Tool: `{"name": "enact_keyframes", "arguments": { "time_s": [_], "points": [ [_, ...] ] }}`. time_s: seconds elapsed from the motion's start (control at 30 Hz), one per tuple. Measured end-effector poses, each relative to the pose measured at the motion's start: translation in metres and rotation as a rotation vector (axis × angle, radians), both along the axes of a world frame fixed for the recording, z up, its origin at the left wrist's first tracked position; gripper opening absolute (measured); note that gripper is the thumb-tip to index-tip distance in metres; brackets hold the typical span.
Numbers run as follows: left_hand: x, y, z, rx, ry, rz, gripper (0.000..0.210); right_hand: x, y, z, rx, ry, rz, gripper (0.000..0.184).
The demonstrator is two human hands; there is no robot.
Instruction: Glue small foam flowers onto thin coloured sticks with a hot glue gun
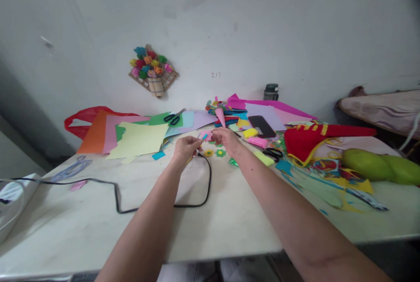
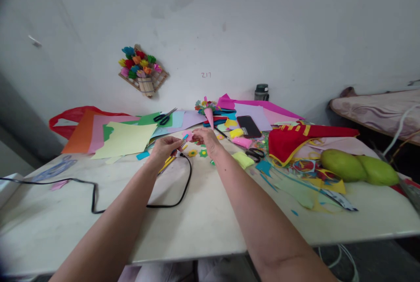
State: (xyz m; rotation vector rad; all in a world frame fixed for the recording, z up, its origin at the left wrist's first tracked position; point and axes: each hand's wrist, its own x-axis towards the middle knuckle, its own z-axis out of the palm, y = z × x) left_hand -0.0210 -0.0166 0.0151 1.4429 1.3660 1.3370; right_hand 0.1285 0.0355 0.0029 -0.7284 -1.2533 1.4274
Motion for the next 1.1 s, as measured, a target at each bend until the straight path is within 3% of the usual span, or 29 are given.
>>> {"name": "enact_keyframes", "arguments": {
  "time_s": [0.3,0.53,1.1],
  "points": [
    [-0.0017,0.0015,-0.0011,-0.005,-0.013,0.004,0.03,-0.0002,-0.0057,0.0021,0.042,-0.167,-0.027,0.02],
    [-0.0018,0.0016,-0.0011,-0.001,-0.007,0.011,0.03,-0.0015,-0.0008,-0.0025,0.068,-0.201,-0.028,0.019],
    [-0.0018,0.0025,-0.001,-0.005,0.035,0.023,0.031,-0.0027,-0.0091,0.0056,0.165,-0.283,-0.102,0.02]
  ]
}}
